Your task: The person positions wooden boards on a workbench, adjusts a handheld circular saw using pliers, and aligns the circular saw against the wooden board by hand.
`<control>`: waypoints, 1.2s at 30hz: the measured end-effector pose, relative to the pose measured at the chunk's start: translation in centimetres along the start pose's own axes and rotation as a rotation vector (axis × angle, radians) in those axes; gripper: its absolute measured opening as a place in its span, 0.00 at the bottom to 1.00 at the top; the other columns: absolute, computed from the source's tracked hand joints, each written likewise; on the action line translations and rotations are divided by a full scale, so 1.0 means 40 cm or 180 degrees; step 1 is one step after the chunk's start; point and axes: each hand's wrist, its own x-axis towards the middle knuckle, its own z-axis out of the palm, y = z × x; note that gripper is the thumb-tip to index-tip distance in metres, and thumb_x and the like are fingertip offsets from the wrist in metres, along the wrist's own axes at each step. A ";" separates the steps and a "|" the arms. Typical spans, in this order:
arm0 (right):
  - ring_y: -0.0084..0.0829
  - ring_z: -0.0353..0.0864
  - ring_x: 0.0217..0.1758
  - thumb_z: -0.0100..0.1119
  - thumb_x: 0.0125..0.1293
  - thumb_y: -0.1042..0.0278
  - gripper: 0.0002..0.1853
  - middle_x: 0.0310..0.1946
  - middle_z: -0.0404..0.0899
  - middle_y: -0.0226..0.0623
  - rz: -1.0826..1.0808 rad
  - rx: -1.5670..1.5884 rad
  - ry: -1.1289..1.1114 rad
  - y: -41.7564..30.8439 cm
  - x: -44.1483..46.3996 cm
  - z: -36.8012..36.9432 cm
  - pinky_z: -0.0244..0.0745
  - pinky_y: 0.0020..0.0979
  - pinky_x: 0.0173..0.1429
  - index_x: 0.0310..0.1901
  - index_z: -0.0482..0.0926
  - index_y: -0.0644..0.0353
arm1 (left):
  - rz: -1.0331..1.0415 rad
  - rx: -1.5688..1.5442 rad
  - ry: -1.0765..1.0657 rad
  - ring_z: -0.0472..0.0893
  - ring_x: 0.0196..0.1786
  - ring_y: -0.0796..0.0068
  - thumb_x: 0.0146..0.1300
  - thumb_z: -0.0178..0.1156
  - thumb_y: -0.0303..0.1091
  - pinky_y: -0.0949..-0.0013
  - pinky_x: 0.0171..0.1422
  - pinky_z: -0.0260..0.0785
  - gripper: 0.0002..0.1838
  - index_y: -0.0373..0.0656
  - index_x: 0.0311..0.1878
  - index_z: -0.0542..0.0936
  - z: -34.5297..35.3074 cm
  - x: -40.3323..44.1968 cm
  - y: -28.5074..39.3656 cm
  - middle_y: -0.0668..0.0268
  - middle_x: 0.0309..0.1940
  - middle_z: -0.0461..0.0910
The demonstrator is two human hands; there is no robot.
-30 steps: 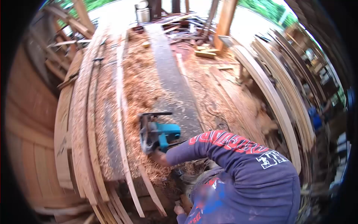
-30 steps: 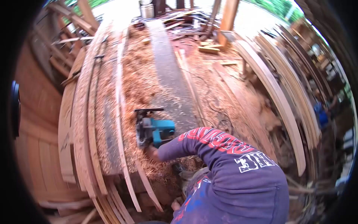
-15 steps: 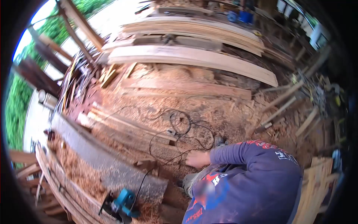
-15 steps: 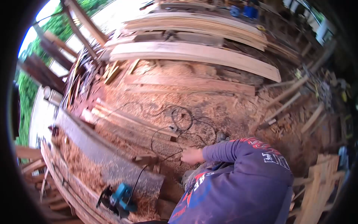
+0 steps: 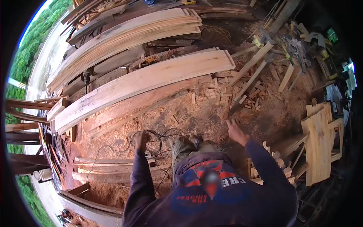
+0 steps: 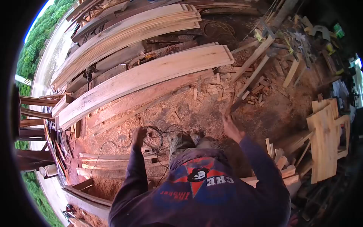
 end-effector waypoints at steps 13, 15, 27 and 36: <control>0.58 0.55 0.77 0.70 0.58 0.66 0.42 0.73 0.54 0.59 -0.1443 -0.0222 0.1373 -0.260 0.695 -0.189 0.55 0.56 0.79 0.74 0.61 0.59 | 0.0132 -0.2060 0.0975 0.82 0.56 0.61 0.57 0.71 0.62 0.55 0.58 0.76 0.43 0.44 0.68 0.73 0.037 0.707 0.358 0.60 0.58 0.80; 0.59 0.52 0.79 0.72 0.57 0.63 0.46 0.75 0.49 0.60 -0.1597 -0.0475 0.1198 -0.248 0.800 -0.196 0.53 0.56 0.80 0.75 0.58 0.58 | 0.0226 -0.2253 0.1684 0.82 0.56 0.64 0.55 0.76 0.52 0.53 0.55 0.77 0.39 0.37 0.64 0.76 0.105 0.600 0.470 0.58 0.60 0.79; 0.62 0.58 0.77 0.57 0.66 0.63 0.31 0.74 0.59 0.58 -0.2288 -0.0943 0.1308 -0.086 0.991 -0.242 0.56 0.61 0.77 0.71 0.65 0.59 | -0.0205 -0.2078 0.2230 0.86 0.44 0.63 0.56 0.77 0.43 0.58 0.49 0.83 0.34 0.28 0.57 0.76 0.206 0.462 0.606 0.56 0.46 0.85; 0.64 0.63 0.74 0.51 0.62 0.70 0.30 0.71 0.65 0.58 -0.2385 -0.0698 0.1269 0.089 0.976 -0.314 0.58 0.64 0.75 0.68 0.67 0.59 | -0.0636 -0.2103 0.2187 0.87 0.45 0.63 0.59 0.75 0.41 0.57 0.51 0.82 0.29 0.30 0.56 0.79 0.383 0.370 0.613 0.57 0.48 0.84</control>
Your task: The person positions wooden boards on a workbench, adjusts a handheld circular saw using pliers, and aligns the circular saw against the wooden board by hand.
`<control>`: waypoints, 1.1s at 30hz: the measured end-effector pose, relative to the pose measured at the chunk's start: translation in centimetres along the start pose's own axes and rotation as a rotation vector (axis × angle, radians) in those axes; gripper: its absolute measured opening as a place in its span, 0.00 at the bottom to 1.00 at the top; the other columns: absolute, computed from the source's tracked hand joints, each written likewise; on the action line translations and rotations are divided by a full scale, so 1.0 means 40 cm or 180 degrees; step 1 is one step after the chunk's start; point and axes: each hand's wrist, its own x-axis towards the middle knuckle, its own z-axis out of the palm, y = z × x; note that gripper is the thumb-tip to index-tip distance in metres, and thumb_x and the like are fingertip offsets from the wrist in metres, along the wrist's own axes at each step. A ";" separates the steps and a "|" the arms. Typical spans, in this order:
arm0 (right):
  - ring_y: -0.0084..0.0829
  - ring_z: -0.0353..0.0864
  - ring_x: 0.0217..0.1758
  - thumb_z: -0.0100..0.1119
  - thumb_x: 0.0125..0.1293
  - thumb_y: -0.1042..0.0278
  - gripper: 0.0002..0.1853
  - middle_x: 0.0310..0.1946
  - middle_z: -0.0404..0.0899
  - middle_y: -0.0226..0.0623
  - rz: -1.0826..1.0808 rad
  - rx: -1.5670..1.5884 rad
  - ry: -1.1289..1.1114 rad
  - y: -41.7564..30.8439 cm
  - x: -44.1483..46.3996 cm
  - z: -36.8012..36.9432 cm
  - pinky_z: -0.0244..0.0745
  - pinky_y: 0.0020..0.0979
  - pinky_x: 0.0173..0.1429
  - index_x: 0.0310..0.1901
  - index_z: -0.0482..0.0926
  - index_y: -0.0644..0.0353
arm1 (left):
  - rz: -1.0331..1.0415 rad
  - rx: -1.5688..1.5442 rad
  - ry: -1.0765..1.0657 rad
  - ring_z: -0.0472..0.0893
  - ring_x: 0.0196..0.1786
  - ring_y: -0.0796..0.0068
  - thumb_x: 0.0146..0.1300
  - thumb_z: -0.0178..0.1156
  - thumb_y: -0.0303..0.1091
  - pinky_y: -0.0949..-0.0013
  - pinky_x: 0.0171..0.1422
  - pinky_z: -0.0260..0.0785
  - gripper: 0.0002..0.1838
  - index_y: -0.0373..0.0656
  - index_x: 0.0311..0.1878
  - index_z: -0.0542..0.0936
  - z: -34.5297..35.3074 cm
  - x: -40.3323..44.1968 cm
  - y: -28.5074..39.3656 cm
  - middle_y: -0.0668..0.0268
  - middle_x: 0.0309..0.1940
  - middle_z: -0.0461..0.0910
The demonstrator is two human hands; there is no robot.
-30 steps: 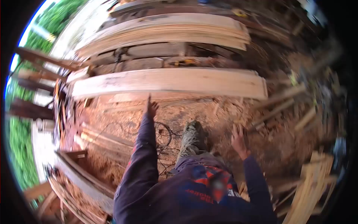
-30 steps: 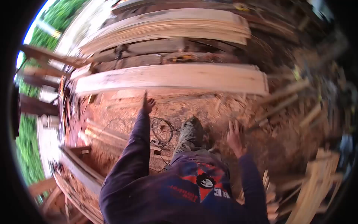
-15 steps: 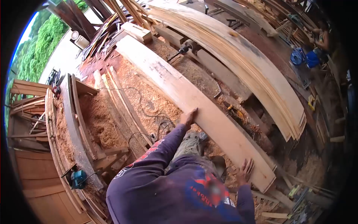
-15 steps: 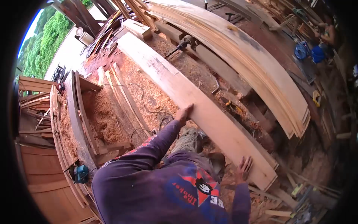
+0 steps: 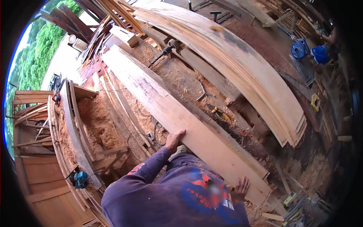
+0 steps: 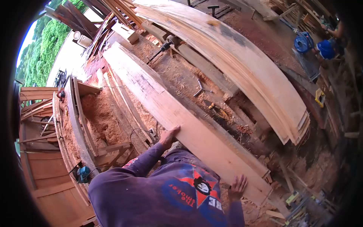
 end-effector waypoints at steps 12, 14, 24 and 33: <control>0.64 0.82 0.50 0.74 0.47 0.64 0.37 0.45 0.82 0.65 0.0220 0.1011 -0.1711 0.237 0.322 -0.218 0.78 0.53 0.56 0.58 0.69 0.69 | 0.0921 0.1561 0.0196 0.78 0.61 0.53 0.56 0.73 0.59 0.55 0.64 0.74 0.54 0.21 0.68 0.63 0.163 0.046 0.153 0.38 0.58 0.75; 0.63 0.82 0.50 0.76 0.46 0.62 0.37 0.44 0.82 0.66 0.0351 0.0853 -0.2025 0.242 0.369 -0.234 0.78 0.53 0.56 0.56 0.70 0.69 | 0.1844 0.1215 0.0842 0.67 0.70 0.45 0.51 0.75 0.61 0.55 0.77 0.59 0.64 0.20 0.73 0.51 0.184 0.098 0.183 0.33 0.65 0.65; 0.63 0.83 0.43 0.75 0.45 0.58 0.35 0.37 0.82 0.64 0.0180 0.0493 -0.2140 0.235 0.223 -0.160 0.80 0.54 0.50 0.52 0.72 0.71 | 0.2302 0.0341 0.1745 0.64 0.73 0.44 0.40 0.77 0.40 0.62 0.82 0.51 0.65 0.19 0.74 0.47 0.180 0.207 0.194 0.32 0.70 0.60; 0.59 0.82 0.50 0.74 0.44 0.58 0.40 0.49 0.80 0.59 0.0399 0.0762 -0.2088 0.250 0.033 -0.195 0.78 0.53 0.55 0.60 0.72 0.66 | 0.2088 -0.0102 0.1134 0.75 0.63 0.47 0.41 0.69 0.29 0.62 0.72 0.68 0.61 0.24 0.76 0.43 0.158 0.059 0.036 0.37 0.63 0.68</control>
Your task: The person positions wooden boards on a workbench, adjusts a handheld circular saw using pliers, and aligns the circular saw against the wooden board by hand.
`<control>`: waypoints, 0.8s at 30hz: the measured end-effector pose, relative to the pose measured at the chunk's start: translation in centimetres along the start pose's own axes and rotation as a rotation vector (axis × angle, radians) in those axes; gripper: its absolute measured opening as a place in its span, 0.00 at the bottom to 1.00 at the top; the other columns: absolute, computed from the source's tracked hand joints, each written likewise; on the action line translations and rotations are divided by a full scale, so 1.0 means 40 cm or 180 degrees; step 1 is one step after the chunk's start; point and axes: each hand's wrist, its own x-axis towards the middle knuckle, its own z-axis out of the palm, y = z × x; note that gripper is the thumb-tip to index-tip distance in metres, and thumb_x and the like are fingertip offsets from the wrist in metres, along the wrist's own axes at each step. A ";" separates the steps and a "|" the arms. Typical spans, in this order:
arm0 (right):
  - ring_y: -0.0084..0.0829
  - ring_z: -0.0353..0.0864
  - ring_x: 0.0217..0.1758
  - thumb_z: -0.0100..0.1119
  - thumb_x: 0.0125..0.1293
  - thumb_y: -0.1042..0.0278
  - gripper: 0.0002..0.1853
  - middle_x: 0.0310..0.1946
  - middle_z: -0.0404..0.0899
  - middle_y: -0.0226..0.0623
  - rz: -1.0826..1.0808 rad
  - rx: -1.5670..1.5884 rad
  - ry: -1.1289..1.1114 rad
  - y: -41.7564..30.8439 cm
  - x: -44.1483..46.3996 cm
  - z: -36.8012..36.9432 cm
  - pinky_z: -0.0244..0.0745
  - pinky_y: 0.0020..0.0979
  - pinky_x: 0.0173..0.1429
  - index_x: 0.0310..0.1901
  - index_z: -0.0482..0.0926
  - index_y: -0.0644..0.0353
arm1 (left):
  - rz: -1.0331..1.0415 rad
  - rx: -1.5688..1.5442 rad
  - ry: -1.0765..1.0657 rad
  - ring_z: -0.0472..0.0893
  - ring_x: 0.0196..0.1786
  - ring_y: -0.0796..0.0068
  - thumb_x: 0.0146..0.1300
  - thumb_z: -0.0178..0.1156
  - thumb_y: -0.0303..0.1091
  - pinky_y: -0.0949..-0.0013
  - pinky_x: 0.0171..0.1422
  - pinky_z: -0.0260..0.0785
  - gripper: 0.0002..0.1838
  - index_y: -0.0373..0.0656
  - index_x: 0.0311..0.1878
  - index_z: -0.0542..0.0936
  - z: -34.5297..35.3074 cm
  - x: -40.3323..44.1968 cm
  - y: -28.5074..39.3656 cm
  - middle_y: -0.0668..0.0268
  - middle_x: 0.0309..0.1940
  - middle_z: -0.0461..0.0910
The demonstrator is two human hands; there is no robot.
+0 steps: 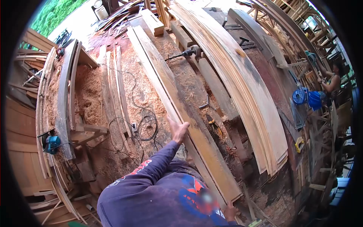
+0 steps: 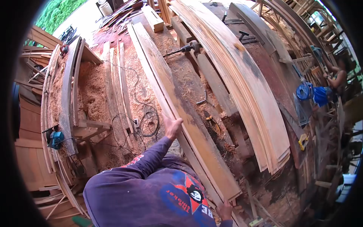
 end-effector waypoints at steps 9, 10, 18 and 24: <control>0.59 0.83 0.49 0.75 0.41 0.61 0.36 0.45 0.82 0.60 0.0300 0.0071 -0.0621 -0.023 0.036 -0.069 0.79 0.51 0.55 0.55 0.75 0.65 | 0.0434 0.1045 0.0458 0.68 0.69 0.39 0.40 0.70 0.34 0.56 0.77 0.58 0.60 0.20 0.74 0.47 0.025 0.011 -0.001 0.32 0.65 0.64; 0.59 0.83 0.49 0.75 0.41 0.61 0.36 0.45 0.82 0.60 0.0339 0.0072 -0.0581 -0.039 0.057 -0.067 0.79 0.51 0.55 0.55 0.75 0.65 | 0.0475 0.1000 0.0442 0.65 0.70 0.39 0.40 0.70 0.34 0.57 0.78 0.56 0.61 0.19 0.74 0.46 0.023 0.045 0.013 0.31 0.66 0.61; 0.62 0.82 0.46 0.77 0.47 0.58 0.32 0.41 0.82 0.59 -0.0352 0.0323 -0.0494 -0.287 0.298 -0.189 0.79 0.53 0.53 0.51 0.76 0.67 | 0.0320 0.1132 0.0216 0.45 0.81 0.37 0.41 0.67 0.31 0.60 0.87 0.35 0.64 0.16 0.74 0.35 -0.009 0.405 0.165 0.28 0.76 0.41; 0.56 0.85 0.46 0.79 0.41 0.65 0.30 0.38 0.83 0.63 -0.0297 0.0353 -0.0895 -0.409 0.409 -0.288 0.80 0.48 0.50 0.46 0.78 0.69 | -0.0172 0.1643 -0.0047 0.38 0.82 0.39 0.45 0.67 0.30 0.56 0.87 0.28 0.64 0.20 0.76 0.32 0.011 0.566 0.190 0.30 0.78 0.35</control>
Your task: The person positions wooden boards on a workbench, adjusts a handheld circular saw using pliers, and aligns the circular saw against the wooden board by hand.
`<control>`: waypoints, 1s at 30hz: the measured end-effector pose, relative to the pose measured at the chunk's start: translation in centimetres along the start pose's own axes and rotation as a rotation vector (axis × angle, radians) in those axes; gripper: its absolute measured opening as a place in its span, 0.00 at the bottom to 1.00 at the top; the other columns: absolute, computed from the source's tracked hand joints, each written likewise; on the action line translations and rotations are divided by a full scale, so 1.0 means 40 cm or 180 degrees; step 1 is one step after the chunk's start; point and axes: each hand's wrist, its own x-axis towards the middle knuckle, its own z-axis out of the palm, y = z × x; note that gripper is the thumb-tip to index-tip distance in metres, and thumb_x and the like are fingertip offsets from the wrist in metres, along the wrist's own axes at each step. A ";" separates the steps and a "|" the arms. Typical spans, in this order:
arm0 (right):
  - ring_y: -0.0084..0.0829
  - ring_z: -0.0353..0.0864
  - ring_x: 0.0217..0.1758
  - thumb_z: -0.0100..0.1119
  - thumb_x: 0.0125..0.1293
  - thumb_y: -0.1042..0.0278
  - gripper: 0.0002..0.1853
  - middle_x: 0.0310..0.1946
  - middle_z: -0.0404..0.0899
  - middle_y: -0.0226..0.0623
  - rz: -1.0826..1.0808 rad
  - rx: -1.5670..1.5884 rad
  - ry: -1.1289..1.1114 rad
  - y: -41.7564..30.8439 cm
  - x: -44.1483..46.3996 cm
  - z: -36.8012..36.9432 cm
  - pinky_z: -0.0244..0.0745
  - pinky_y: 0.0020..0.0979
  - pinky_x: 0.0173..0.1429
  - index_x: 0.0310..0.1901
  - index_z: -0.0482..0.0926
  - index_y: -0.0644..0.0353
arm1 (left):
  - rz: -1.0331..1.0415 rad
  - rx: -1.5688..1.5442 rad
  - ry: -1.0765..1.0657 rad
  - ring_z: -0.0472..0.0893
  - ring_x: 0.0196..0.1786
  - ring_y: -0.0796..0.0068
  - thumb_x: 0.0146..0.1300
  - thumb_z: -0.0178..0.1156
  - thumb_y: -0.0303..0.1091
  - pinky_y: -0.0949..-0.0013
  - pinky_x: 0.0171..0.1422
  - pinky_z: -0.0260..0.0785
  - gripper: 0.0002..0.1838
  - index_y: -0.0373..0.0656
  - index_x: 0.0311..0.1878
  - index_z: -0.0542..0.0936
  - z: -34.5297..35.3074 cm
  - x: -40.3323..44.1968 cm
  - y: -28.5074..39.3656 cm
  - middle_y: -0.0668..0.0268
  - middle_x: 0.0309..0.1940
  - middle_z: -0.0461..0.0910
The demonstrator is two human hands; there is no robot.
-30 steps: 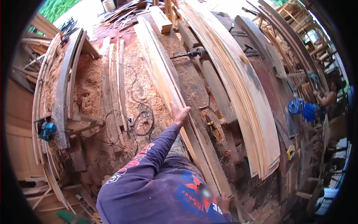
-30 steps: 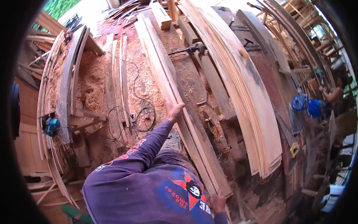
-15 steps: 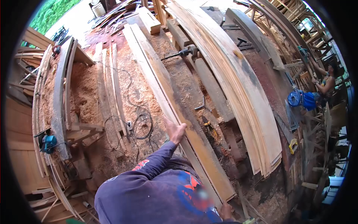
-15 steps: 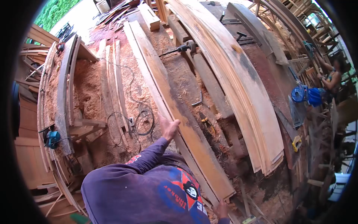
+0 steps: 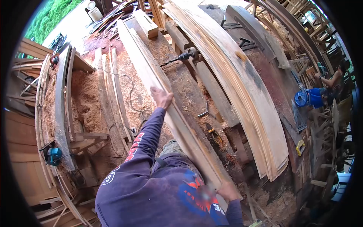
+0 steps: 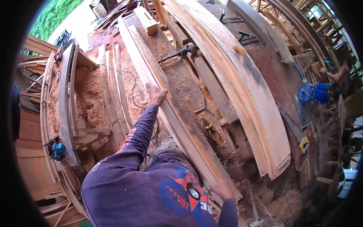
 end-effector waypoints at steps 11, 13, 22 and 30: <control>0.61 0.81 0.57 0.64 0.56 0.29 0.43 0.47 0.81 0.69 0.0624 0.0392 0.0646 0.082 0.148 -0.020 0.73 0.50 0.60 0.50 0.77 0.71 | 0.0370 0.1246 0.0337 0.40 0.83 0.44 0.61 0.65 0.45 0.43 0.84 0.29 0.56 0.30 0.80 0.40 0.173 -0.030 0.097 0.40 0.81 0.37; 0.61 0.80 0.58 0.62 0.56 0.27 0.44 0.48 0.80 0.70 0.0677 0.0477 0.0541 0.108 0.171 0.006 0.73 0.50 0.61 0.50 0.78 0.71 | 0.0705 0.0671 0.0581 0.45 0.83 0.46 0.66 0.59 0.58 0.45 0.84 0.33 0.49 0.33 0.79 0.54 0.183 -0.004 0.007 0.44 0.80 0.48; 0.58 0.72 0.70 0.57 0.59 0.25 0.50 0.61 0.74 0.69 0.0532 0.0893 0.0218 0.073 0.167 0.053 0.65 0.45 0.72 0.65 0.74 0.70 | -0.0417 0.0024 0.0296 0.65 0.71 0.40 0.55 0.73 0.58 0.52 0.77 0.57 0.54 0.28 0.73 0.61 0.054 -0.286 -0.339 0.35 0.67 0.64; 0.61 0.77 0.63 0.57 0.61 0.25 0.49 0.53 0.79 0.70 0.0661 0.0362 0.0303 0.066 0.153 0.008 0.71 0.48 0.65 0.55 0.76 0.77 | -0.0118 0.0052 0.0520 0.70 0.64 0.42 0.54 0.74 0.58 0.53 0.71 0.63 0.49 0.28 0.66 0.69 0.072 -0.368 -0.336 0.37 0.60 0.68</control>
